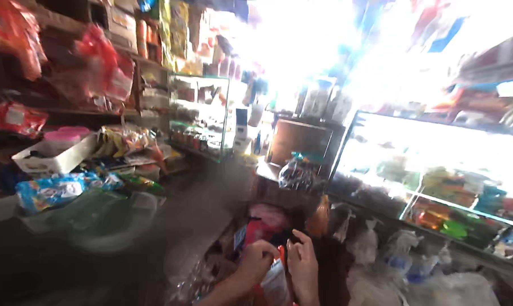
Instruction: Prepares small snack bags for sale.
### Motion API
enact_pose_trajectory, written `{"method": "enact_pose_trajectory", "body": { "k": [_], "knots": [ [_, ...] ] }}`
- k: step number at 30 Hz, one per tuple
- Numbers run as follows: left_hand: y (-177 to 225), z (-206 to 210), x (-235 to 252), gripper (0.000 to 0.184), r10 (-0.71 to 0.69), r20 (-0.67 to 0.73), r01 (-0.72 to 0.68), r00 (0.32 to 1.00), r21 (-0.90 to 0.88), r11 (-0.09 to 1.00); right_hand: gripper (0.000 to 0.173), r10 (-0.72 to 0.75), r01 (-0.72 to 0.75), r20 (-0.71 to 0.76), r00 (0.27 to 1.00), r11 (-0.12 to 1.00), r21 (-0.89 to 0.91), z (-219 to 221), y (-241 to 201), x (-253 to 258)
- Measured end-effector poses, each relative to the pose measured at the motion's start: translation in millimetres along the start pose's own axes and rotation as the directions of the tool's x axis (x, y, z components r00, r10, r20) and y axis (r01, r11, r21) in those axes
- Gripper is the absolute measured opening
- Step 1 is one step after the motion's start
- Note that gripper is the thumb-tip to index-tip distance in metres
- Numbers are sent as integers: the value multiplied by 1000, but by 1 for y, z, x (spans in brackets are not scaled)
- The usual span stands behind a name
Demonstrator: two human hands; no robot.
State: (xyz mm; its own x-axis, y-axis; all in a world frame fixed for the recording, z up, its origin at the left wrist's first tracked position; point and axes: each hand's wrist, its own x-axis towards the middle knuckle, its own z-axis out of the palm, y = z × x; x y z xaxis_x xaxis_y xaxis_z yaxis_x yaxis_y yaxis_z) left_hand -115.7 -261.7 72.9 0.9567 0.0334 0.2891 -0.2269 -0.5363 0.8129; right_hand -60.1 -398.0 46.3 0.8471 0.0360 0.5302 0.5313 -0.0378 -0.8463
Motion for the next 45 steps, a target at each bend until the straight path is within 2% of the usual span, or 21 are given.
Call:
{"method": "enact_pose_trajectory", "body": {
  "k": [5,9,18,25,28,32,36,41,45],
  "knots": [
    [3,-3,-5,23,58,-3,-58,998,-19,998,39,-110,110,-7,994,992,-56,7,-7,-6],
    [12,-15,-13,25,37,4,-36,999,-50,998,38,-221,221,3,975,973,-60,14,-7,-10],
    [-8,-26,-14,27,-32,7,33,999,-96,995,36,-283,286,66,957,958,-26,26,2,-17],
    [-32,-26,-16,26,-104,-29,97,994,-189,977,49,-95,85,338,936,995,46,22,7,-20],
    [-35,-26,-16,27,-119,-37,110,992,-190,976,45,-87,68,299,950,995,73,28,14,-20],
    [-30,-27,-19,26,-75,-83,60,994,-170,984,55,-46,-3,240,970,980,199,35,14,-19],
    [-21,-31,-21,22,-81,-70,69,994,-165,984,47,-6,-52,205,979,959,278,35,12,-18],
    [-33,-27,-22,16,-47,-190,10,981,-191,982,28,-46,-20,183,982,939,344,36,16,-21],
    [-33,-27,-21,33,-87,-181,46,980,-219,975,14,-98,55,171,980,969,240,37,20,-21]
  ]
}}
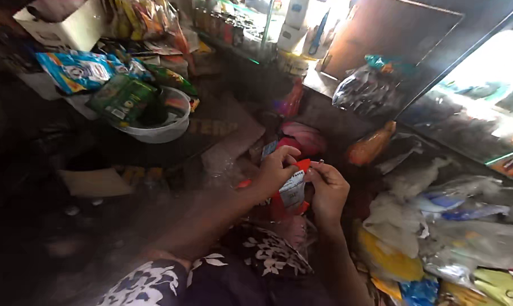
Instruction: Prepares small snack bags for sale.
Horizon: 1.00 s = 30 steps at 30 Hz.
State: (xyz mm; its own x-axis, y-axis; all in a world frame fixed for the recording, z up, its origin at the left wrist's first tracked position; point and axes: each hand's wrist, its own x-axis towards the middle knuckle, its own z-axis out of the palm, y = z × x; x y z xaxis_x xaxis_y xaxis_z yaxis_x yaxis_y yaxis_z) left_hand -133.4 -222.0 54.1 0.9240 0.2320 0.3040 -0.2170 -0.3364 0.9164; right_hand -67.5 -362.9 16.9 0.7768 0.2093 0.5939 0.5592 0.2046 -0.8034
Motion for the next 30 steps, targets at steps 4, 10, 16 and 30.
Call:
{"method": "enact_pose_trajectory", "body": {
  "k": [4,10,16,30],
  "knots": [
    [-3,2,0,14,3,-23,-2,1000,12,1000,12,-44,51,36,998,971,-232,-2,6,-1],
    [-8,1,0,9,-32,-35,33,999,31,999,10,22,2,66,998,939,-344,2,-6,-3],
    [-9,4,1,7,-53,-56,52,997,-15,999,10,19,7,74,997,938,-348,1,-5,-2],
    [-13,7,3,6,83,-57,-80,995,54,995,9,-15,54,92,996,898,-436,-1,-6,0]
  ]
}}
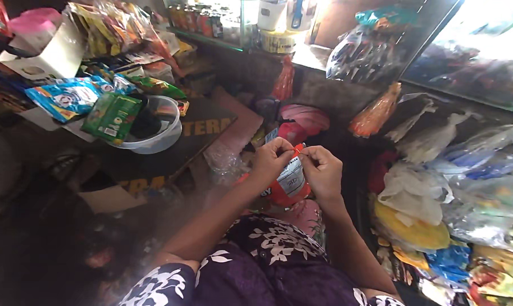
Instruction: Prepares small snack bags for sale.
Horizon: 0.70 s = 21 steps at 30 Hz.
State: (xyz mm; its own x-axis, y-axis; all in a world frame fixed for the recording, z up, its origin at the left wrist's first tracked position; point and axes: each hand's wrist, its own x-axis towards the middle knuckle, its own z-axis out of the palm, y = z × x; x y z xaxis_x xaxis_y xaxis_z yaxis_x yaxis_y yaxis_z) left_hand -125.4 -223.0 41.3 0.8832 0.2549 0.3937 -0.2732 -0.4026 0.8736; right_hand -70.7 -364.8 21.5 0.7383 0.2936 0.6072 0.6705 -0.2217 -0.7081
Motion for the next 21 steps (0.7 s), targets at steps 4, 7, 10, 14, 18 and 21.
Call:
{"method": "enact_pose_trajectory", "body": {
  "k": [4,7,10,14,18,21],
  "knots": [
    [-2,1,0,10,238,16,-235,971,242,942,10,-16,16,9,1000,999,-52,-1,-1,-1],
    [-2,3,0,11,334,56,-333,941,335,881,11,-25,24,-8,1000,995,-101,0,-2,-3],
    [-3,10,-2,11,377,70,-375,924,367,851,11,-59,51,-52,997,988,-149,2,-1,-6],
    [-1,17,-4,11,333,57,-334,941,306,891,11,-58,47,-72,996,989,-137,1,0,-5],
    [-1,13,0,11,217,14,-214,976,227,950,16,41,-39,36,999,998,-45,-9,3,1],
    [-6,9,3,13,204,0,-198,979,238,951,29,55,-48,86,995,996,-79,-24,3,6]
  ]
}}
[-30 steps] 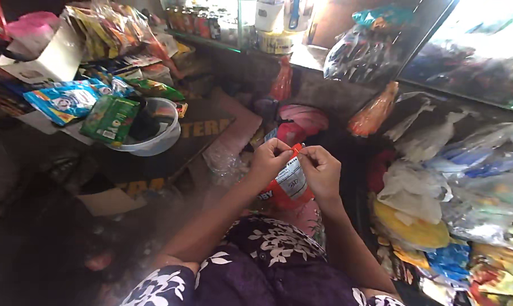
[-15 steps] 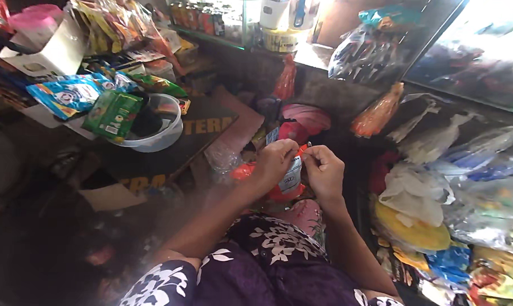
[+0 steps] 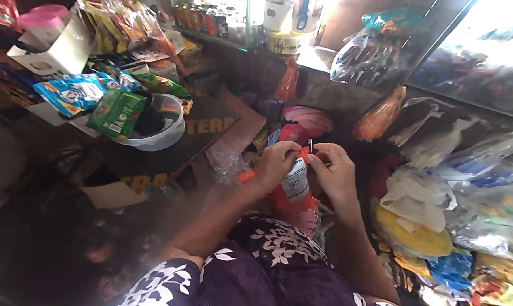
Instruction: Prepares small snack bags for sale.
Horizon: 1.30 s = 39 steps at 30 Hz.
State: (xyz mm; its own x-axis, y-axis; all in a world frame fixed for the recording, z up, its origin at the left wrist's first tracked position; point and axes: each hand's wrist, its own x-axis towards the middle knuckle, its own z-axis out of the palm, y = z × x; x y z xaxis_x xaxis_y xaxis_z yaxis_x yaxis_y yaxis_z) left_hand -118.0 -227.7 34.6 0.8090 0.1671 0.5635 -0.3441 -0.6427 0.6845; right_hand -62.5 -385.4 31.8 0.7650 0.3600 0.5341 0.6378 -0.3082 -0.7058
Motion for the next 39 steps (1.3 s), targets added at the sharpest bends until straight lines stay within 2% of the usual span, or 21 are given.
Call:
{"method": "enact_pose_trajectory", "body": {
  "k": [3,5,11,14,19,23,25,30,34,37,39],
  "knots": [
    [3,-1,-1,14,-7,34,6,999,20,1000,33,-21,21,-17,1000,1000,-8,-12,-6,1],
    [4,1,-4,13,3,75,-5,997,28,1000,32,0,0,7,1000,998,56,-15,-7,0],
    [4,3,-5,16,13,130,-22,991,71,997,16,116,-135,92,989,962,238,-8,-7,1],
    [2,4,-6,17,58,126,-71,990,99,992,15,148,-168,91,985,944,285,-4,-5,2],
    [3,3,-7,18,71,125,-85,990,106,991,22,145,-138,15,989,900,414,4,2,2],
    [6,4,-8,19,98,146,-113,984,99,989,26,115,-46,-109,987,867,497,10,10,3],
    [7,2,-8,19,76,172,-87,982,58,995,24,91,-3,-151,984,866,500,12,11,3],
    [7,-7,-7,26,-118,222,154,968,-150,977,21,-109,158,-145,983,905,394,12,9,-1],
    [8,-12,-2,24,-125,215,188,969,-308,932,22,-241,281,-157,958,902,327,10,5,0],
    [9,-14,2,21,-137,211,216,968,-418,882,23,-241,290,-171,955,876,385,9,2,-1],
    [11,-14,3,20,-132,189,204,973,-438,875,20,-189,253,-182,965,857,448,11,0,-1]
  ]
}}
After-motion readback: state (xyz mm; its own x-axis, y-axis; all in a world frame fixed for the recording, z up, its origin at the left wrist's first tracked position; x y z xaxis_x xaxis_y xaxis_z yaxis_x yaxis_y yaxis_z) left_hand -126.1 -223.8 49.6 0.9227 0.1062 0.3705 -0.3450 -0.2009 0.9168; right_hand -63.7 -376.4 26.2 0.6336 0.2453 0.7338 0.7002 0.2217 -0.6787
